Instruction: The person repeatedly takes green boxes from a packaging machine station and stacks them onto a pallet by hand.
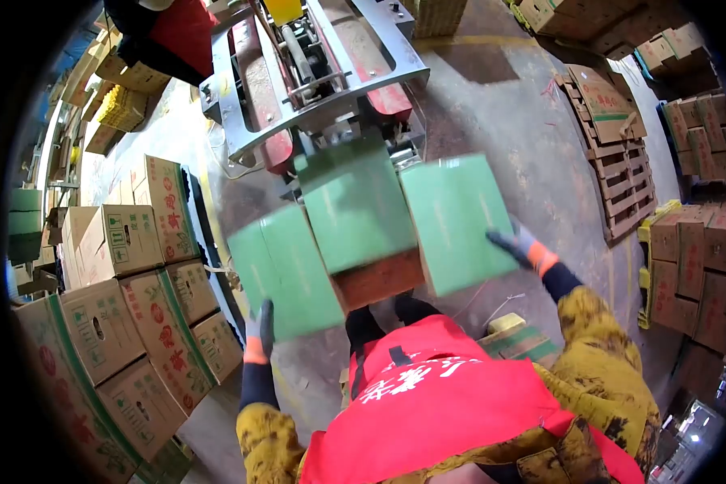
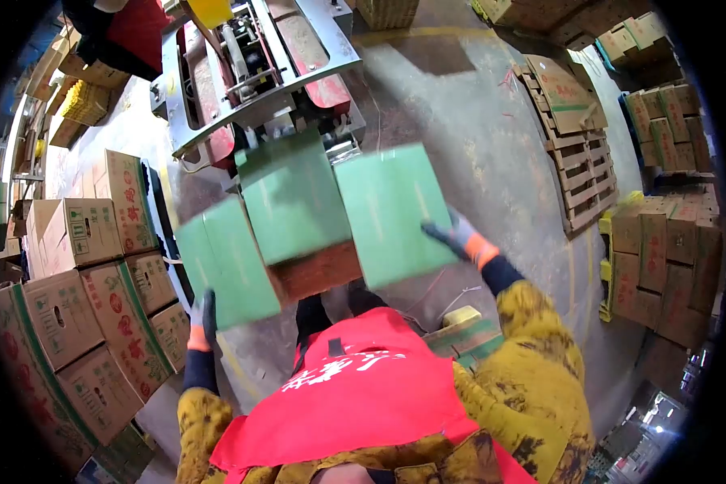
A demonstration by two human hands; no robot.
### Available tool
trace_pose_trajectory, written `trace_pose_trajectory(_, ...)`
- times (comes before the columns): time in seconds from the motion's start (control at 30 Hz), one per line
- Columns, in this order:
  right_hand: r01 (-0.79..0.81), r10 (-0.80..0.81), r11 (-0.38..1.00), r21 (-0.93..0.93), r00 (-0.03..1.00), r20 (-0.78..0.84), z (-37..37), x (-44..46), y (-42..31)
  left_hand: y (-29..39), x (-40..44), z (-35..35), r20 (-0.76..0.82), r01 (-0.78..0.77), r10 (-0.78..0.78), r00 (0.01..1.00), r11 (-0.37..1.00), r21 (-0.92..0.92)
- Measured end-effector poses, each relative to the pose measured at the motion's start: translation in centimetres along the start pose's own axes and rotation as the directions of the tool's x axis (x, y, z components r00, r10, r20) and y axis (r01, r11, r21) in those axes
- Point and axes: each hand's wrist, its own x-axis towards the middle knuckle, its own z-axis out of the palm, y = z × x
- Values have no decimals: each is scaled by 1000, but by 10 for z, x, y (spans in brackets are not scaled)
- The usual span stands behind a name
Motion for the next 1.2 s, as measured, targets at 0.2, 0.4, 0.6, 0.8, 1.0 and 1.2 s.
trace_pose_trajectory(0.2,-101,113,962,256,993,-35,4,-32,20,21,-52,9,82,476,-496,864,755,-451)
trace_pose_trajectory(0.4,33,-17,992,119,991,-134,16,29,16,2,17,19,69,323,-349,935,753,-574)
trace_pose_trajectory(0.6,-21,190,874,486,934,-301,51,-86,71,26,72,-31,363,345,-183,914,821,-455)
trace_pose_trajectory(0.8,335,523,550,765,577,-628,225,-356,109,167,189,20,813,159,123,569,954,-255)
trace_pose_trajectory(1.0,694,852,483,534,-230,-471,533,-454,8,386,137,240,953,-571,189,-235,767,-293)
trace_pose_trajectory(1.2,876,878,446,181,-468,103,693,-394,-66,479,-236,350,613,-607,-145,-776,434,-666)
